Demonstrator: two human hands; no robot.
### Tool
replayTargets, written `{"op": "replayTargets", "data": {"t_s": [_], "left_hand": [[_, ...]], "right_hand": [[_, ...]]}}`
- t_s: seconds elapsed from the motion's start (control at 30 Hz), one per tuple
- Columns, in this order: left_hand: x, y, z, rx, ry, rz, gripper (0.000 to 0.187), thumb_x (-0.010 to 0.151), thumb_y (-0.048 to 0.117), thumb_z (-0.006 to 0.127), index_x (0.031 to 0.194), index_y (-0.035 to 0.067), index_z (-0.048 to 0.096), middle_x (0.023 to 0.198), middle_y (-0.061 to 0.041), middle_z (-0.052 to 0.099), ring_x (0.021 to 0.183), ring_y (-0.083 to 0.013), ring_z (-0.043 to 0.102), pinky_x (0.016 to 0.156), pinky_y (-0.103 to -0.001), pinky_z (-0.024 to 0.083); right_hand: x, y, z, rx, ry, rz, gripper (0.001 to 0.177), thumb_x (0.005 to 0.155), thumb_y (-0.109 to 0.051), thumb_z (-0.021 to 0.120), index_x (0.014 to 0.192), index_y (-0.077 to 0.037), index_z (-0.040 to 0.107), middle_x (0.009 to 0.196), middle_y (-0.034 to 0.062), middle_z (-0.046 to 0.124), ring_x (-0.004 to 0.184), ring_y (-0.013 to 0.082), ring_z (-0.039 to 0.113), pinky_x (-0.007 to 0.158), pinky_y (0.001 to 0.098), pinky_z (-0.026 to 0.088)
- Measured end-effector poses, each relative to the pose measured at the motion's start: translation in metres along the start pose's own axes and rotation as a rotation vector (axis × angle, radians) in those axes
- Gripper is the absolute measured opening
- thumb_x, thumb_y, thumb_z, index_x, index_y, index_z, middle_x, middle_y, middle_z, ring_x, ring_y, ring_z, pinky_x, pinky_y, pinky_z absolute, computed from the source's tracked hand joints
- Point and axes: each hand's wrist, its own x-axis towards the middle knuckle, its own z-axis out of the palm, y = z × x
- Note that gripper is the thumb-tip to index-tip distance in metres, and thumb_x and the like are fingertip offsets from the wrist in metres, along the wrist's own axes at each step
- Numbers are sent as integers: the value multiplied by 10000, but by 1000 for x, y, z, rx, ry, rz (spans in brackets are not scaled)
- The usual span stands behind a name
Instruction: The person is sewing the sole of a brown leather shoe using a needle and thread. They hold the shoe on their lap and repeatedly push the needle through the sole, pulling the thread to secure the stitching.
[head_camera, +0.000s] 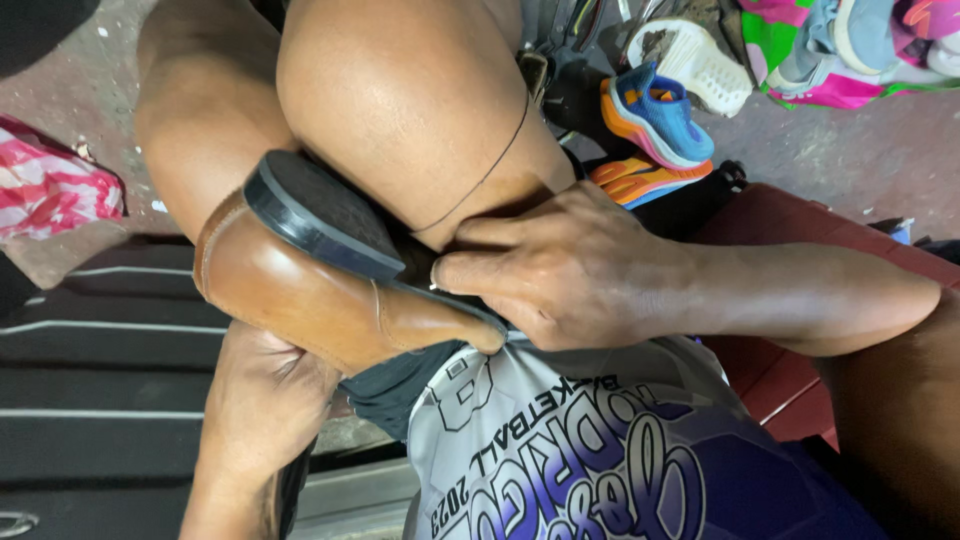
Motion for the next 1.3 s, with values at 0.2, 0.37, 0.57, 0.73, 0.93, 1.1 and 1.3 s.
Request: {"op": "replayTargets", "data": {"t_s": [0.2, 0.37, 0.57, 0.73, 0.93, 1.1, 1.3], "left_hand": [[1, -3, 4, -101, 2, 150, 106, 900, 81, 738, 976, 9, 751, 860, -2, 753, 753, -68, 662, 637, -252, 551], [0, 3, 5, -63, 6, 165, 180, 866, 103, 786, 1015, 6, 758, 912, -15, 775, 826, -85, 689, 713, -268, 575], [1, 12, 5, -17, 19, 193, 297, 817, 91, 803, 1092, 11, 726, 1019, -37, 783, 920, -109, 711, 798, -290, 585], [6, 19, 5, 30, 24, 172, 351, 788, 49, 792, 1123, 4, 697, 1058, -40, 768, 964, -126, 692, 813, -305, 574], [11, 21, -9, 162, -82, 202, 319, 795, 48, 769, 1106, 12, 707, 1041, -53, 789, 950, -138, 714, 815, -327, 578], [15, 28, -13, 296, -116, 187, 332, 804, 78, 768, 1126, 27, 702, 1040, -55, 799, 956, -147, 741, 801, -339, 581], [24, 49, -3, -45, -267, 572, 560, 868, 112, 756, 1372, 17, 531, 1368, -103, 640, 1297, -206, 622, 1114, -401, 523]], "right_hand": [[-1, -5, -2, -64, 17, 9, 371, 802, -227, 704, 1165, -158, 677, 1077, 37, 696, 743, 262, 733, 596, 459, 560], [-4, -18, 4, -106, 70, -10, 406, 771, -249, 739, 1142, -107, 655, 1050, 99, 669, 701, 256, 725, 502, 455, 508], [-6, -15, 17, -44, 105, -24, 324, 824, -207, 731, 1095, -71, 616, 1000, 111, 643, 746, 264, 725, 554, 409, 525], [-6, -12, 22, -50, 160, -27, 341, 837, -210, 722, 1129, -72, 612, 1020, 102, 651, 769, 265, 727, 584, 416, 534], [-5, -16, 12, -152, 156, -72, 359, 851, -226, 697, 1165, -74, 611, 1088, 118, 653, 952, 282, 703, 769, 405, 557], [1, -26, -1, -269, 124, -104, 361, 858, -274, 657, 1125, -35, 612, 1079, 134, 646, 1002, 275, 656, 866, 393, 553], [13, -5, -17, -221, 24, -208, 257, 866, -267, 635, 1048, -85, 622, 991, 74, 657, 950, 235, 684, 748, 387, 556]]}}
